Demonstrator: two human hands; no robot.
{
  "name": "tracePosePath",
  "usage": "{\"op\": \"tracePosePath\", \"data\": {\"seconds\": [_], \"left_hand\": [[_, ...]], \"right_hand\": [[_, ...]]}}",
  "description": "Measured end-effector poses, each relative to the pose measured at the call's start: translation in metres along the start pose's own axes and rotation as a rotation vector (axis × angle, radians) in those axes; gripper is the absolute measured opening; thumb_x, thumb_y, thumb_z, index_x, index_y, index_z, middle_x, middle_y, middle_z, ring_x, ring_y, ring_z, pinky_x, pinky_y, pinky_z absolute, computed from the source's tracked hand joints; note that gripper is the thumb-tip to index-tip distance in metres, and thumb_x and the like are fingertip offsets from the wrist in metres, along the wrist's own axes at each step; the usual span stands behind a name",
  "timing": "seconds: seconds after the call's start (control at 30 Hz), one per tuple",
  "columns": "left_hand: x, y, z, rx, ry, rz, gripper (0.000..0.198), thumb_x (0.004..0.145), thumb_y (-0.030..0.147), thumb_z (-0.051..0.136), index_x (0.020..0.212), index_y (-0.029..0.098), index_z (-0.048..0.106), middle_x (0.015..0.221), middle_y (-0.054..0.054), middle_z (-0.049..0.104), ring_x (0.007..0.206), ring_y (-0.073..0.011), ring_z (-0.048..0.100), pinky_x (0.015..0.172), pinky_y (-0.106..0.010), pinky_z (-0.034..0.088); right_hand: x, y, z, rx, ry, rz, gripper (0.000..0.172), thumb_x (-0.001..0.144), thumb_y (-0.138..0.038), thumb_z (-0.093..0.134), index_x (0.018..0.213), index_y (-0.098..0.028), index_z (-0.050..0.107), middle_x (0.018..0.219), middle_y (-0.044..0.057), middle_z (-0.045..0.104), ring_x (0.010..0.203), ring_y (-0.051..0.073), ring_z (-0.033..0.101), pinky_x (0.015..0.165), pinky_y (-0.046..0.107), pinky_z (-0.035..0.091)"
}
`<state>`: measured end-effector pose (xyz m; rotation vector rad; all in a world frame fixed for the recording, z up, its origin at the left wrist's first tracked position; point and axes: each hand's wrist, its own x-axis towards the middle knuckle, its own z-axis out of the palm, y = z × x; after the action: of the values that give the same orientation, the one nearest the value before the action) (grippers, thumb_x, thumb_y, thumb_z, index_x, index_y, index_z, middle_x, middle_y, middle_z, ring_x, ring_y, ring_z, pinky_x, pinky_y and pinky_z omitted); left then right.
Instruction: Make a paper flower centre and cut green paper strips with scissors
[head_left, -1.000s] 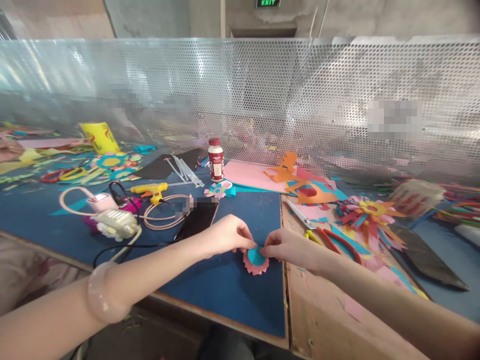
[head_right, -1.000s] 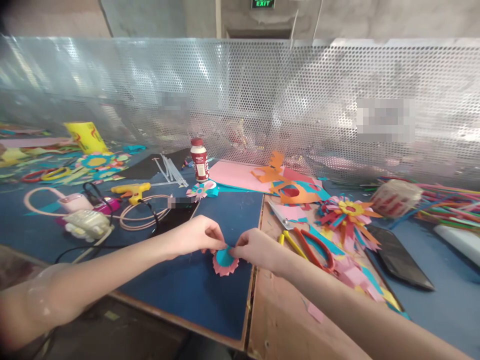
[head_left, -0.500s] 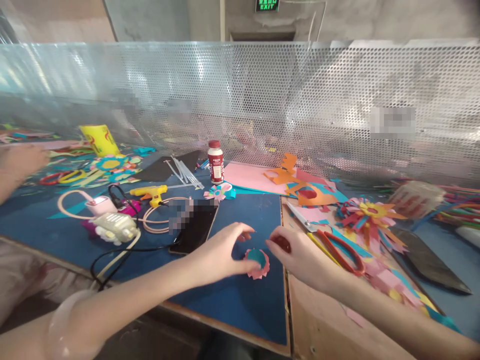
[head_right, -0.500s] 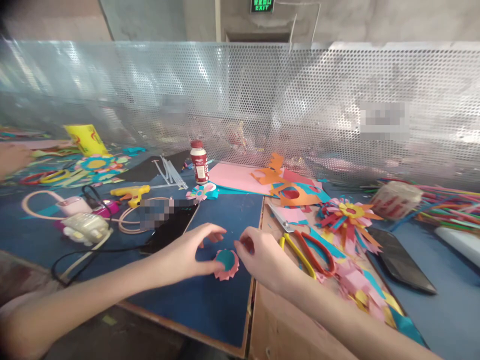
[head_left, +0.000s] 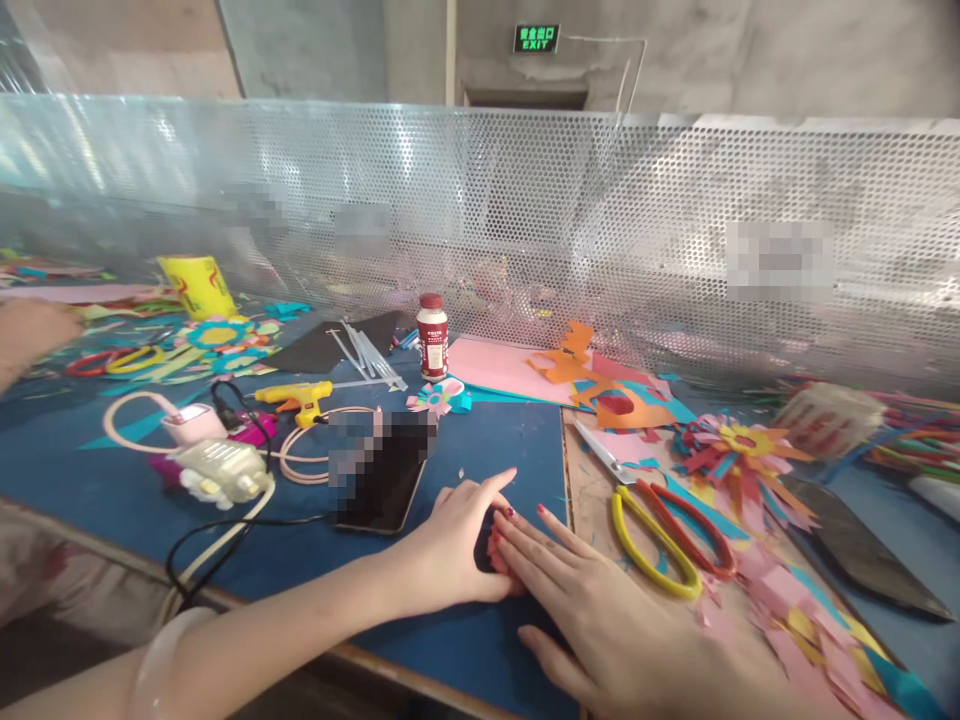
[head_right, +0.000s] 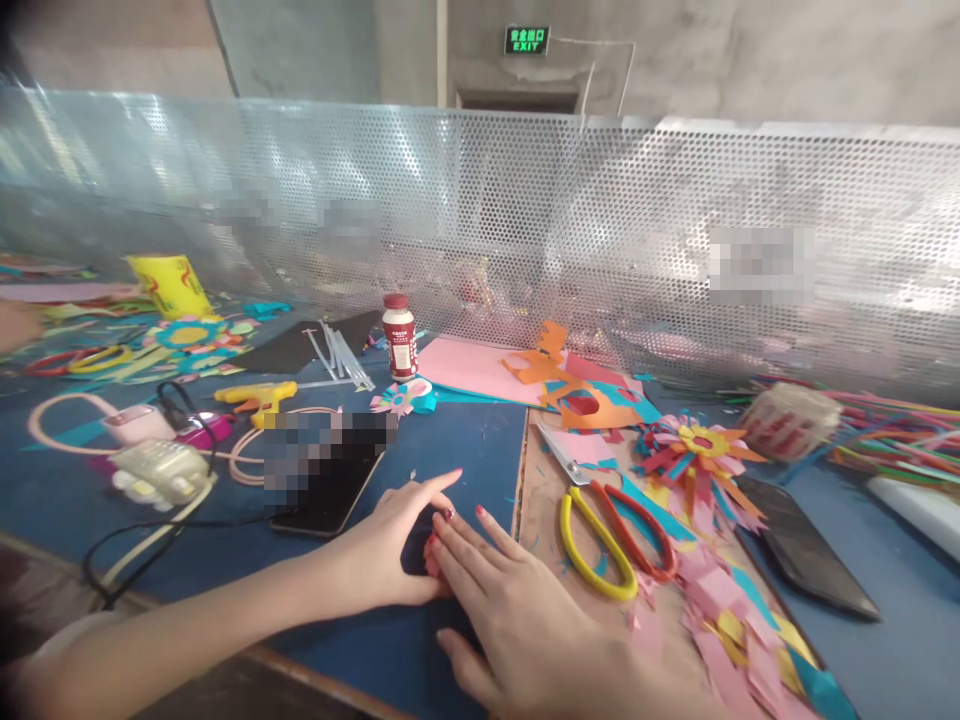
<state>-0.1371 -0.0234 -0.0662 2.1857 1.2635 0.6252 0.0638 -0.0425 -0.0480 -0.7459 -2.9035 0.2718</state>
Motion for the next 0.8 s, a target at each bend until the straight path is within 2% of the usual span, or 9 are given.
{"op": "tracePosePath", "data": {"seconds": [0.27, 0.4, 0.53, 0.6, 0.7, 0.73, 0.8], "left_hand": [[-0.003, 0.003, 0.000, -0.001, 0.020, 0.066, 0.079, 0.063, 0.027, 0.063, 0.133, 0.025, 0.029, 0.113, -0.004, 0.055, 0.106, -0.0241, 0.048, 0.097, -0.041, 0.030], [-0.003, 0.004, -0.001, 0.010, 0.011, 0.058, 0.078, 0.063, 0.030, 0.065, 0.132, 0.024, 0.031, 0.117, -0.006, 0.054, 0.108, -0.0254, 0.047, 0.097, -0.042, 0.030], [-0.004, 0.006, -0.004, -0.006, 0.002, 0.031, 0.077, 0.065, 0.040, 0.066, 0.132, 0.024, 0.032, 0.115, -0.007, 0.055, 0.108, -0.0274, 0.047, 0.097, -0.044, 0.030], [-0.004, 0.007, -0.005, -0.023, -0.008, 0.031, 0.078, 0.065, 0.040, 0.066, 0.133, 0.024, 0.031, 0.114, -0.006, 0.055, 0.108, -0.0273, 0.047, 0.097, -0.044, 0.031], [-0.004, 0.007, -0.005, -0.039, -0.003, 0.034, 0.081, 0.064, 0.038, 0.068, 0.135, 0.025, 0.029, 0.115, -0.006, 0.054, 0.108, -0.0270, 0.046, 0.097, -0.045, 0.030], [-0.004, 0.007, -0.005, -0.042, -0.003, 0.032, 0.082, 0.064, 0.037, 0.068, 0.135, 0.025, 0.029, 0.115, -0.006, 0.054, 0.108, -0.0268, 0.046, 0.098, -0.045, 0.029], [-0.004, 0.008, -0.005, -0.046, 0.000, 0.023, 0.082, 0.063, 0.035, 0.069, 0.135, 0.025, 0.029, 0.115, -0.006, 0.054, 0.108, -0.0263, 0.046, 0.099, -0.045, 0.027]], "right_hand": [[0.001, 0.003, 0.008, 0.031, -0.016, 0.015, 0.064, 0.084, -0.030, 0.045, 0.141, -0.011, 0.024, 0.145, 0.010, 0.021, 0.134, 0.022, 0.018, 0.112, 0.043, 0.010], [-0.001, 0.000, -0.004, -0.012, -0.001, -0.010, 0.065, 0.084, -0.032, 0.045, 0.141, -0.012, 0.023, 0.145, 0.009, 0.019, 0.134, 0.023, 0.017, 0.111, 0.044, 0.012], [-0.013, -0.010, -0.031, -0.199, 0.185, 0.003, 0.070, 0.080, -0.039, 0.054, 0.141, -0.017, 0.027, 0.145, 0.009, 0.023, 0.134, 0.033, 0.015, 0.106, 0.056, 0.021], [-0.021, -0.011, -0.035, -0.288, 0.298, 0.025, 0.068, 0.079, -0.038, 0.056, 0.140, -0.020, 0.031, 0.143, 0.009, 0.030, 0.133, 0.036, 0.018, 0.102, 0.060, 0.027], [-0.030, -0.003, -0.020, -0.354, 0.494, 0.100, 0.055, 0.080, -0.018, 0.051, 0.134, -0.018, 0.039, 0.137, 0.013, 0.041, 0.128, 0.034, 0.032, 0.094, 0.053, 0.040], [-0.031, 0.001, -0.012, -0.349, 0.544, 0.116, 0.050, 0.080, -0.014, 0.050, 0.129, -0.017, 0.043, 0.130, 0.015, 0.048, 0.122, 0.032, 0.041, 0.089, 0.048, 0.044], [-0.032, 0.007, 0.001, -0.328, 0.616, 0.101, 0.035, 0.080, -0.009, 0.049, 0.115, -0.017, 0.051, 0.103, 0.012, 0.063, 0.096, 0.024, 0.057, 0.075, 0.038, 0.048]]}}
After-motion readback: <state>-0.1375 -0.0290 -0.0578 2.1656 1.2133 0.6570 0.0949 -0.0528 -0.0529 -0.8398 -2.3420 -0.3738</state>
